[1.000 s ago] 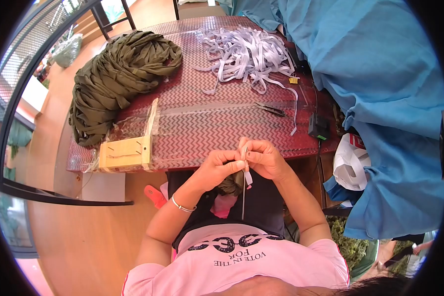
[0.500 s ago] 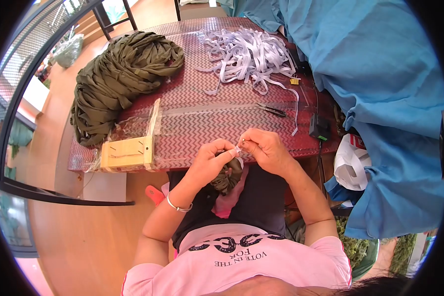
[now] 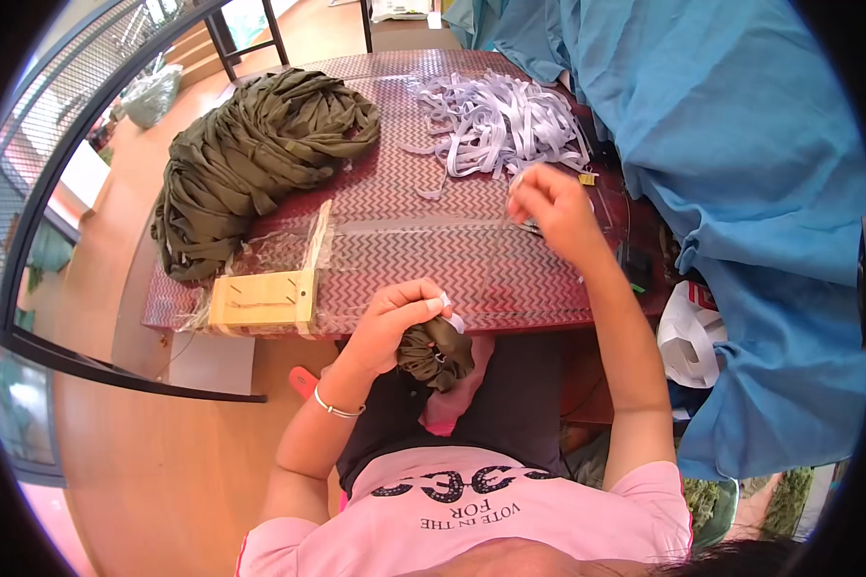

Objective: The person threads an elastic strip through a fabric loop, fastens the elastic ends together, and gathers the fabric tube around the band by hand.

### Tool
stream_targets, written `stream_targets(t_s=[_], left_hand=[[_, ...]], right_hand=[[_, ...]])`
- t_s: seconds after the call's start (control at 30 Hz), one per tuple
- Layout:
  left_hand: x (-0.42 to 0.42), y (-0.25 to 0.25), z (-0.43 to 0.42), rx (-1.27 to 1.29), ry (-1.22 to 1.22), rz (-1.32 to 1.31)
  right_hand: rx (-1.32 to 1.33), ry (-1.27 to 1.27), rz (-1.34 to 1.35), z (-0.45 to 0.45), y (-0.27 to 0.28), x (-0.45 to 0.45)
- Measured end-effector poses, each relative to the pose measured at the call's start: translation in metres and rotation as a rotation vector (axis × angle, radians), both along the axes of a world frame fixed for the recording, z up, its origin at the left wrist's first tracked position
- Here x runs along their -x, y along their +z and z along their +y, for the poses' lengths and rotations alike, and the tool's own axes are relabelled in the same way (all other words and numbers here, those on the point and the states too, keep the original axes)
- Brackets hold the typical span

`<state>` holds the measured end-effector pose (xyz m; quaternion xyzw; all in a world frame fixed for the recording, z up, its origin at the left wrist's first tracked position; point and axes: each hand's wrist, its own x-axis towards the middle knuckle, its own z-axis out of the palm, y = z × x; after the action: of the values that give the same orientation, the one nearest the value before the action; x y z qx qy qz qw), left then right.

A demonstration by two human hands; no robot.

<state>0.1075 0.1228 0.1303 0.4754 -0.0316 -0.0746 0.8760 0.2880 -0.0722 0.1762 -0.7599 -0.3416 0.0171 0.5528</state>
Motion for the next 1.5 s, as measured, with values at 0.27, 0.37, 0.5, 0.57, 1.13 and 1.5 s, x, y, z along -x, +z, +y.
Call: stream_targets(t_s=[0.27,0.37,0.5,0.57,1.13,1.5], left_hand=[[0.006,-0.001,0.002,-0.116,0.048,-0.074],[0.003,-0.008,0.002,-0.147,0.086,-0.107],[-0.001,-0.018,0.002,-0.337,0.116,-0.25],[-0.002,-0.018,0.002,-0.331,0.07,-0.337],[-0.008,-0.009,-0.002,-0.905,0.201,-0.396],[-0.03,-0.03,-0.02,-0.708,0.221,-0.134]], right_hand=[[0.085,0.318,-0.025,0.014,-0.01,0.041],[0.202,0.63,0.267,0.014,-0.032,0.071],[0.072,0.724,0.661,0.002,-0.051,0.068],[-0.053,0.682,0.695,-0.003,-0.043,0.068],[-0.129,0.285,0.509,-0.06,-0.022,0.031],[0.118,0.187,-0.237,-0.026,-0.033,0.055]])
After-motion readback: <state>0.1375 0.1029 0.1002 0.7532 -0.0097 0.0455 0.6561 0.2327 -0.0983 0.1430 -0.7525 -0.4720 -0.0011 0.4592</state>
